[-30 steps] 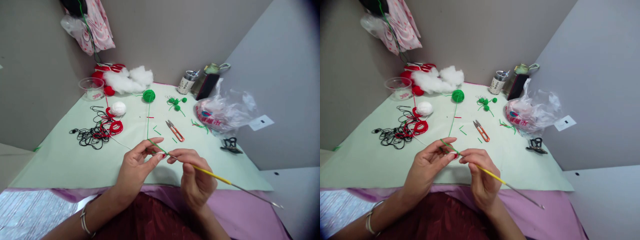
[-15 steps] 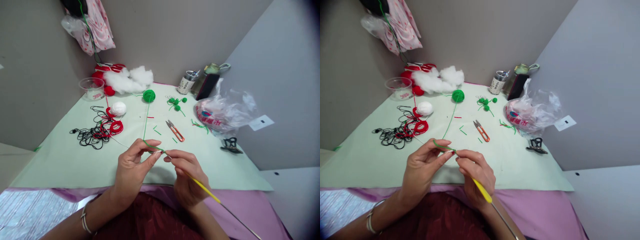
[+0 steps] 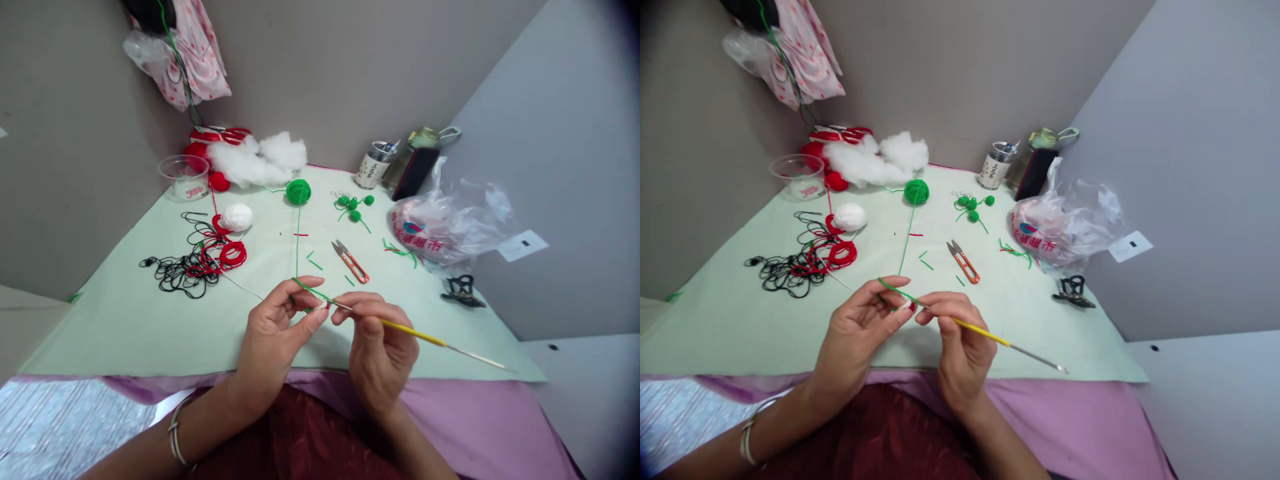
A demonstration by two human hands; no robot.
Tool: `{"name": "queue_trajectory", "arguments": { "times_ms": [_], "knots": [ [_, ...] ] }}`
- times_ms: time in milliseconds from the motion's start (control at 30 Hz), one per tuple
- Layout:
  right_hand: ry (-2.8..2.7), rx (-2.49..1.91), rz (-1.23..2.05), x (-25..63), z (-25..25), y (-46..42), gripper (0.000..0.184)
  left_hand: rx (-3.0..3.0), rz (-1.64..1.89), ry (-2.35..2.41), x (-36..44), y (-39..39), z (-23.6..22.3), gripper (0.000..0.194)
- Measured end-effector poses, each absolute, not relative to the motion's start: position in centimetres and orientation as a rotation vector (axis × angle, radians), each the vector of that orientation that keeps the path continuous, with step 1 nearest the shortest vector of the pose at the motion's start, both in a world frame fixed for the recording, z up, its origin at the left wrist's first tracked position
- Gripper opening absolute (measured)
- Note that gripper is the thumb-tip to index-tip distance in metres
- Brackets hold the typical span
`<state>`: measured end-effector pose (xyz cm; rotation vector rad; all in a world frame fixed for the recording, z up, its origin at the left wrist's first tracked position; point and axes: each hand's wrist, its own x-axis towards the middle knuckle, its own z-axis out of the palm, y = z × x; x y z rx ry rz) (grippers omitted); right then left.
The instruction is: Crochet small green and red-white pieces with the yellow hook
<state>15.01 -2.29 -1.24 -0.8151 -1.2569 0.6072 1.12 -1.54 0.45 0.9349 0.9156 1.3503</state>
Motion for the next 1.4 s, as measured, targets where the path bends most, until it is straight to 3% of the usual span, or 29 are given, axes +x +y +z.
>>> {"name": "queue_trajectory", "arguments": {
  "times_ms": [367, 767, 1400],
  "knots": [
    [-1.211, -0.790, 0.734, 15.5, -1.1, -2.2, 0.018, 0.887, 1.296, 0.867, 0.8, -1.1, 0.6, 0.035],
    [-1.570, -0.840, 0.271, 15.8, -1.4, -3.2, 0.024, 0.938, 1.392, 0.921, 0.9, -1.1, 0.3, 0.022],
    [-1.472, -0.772, 0.415, 15.2, -1.5, -2.3, 0.022, 0.840, 1.308, 0.865, 0.8, -0.8, -0.1, 0.026]
  ]
}}
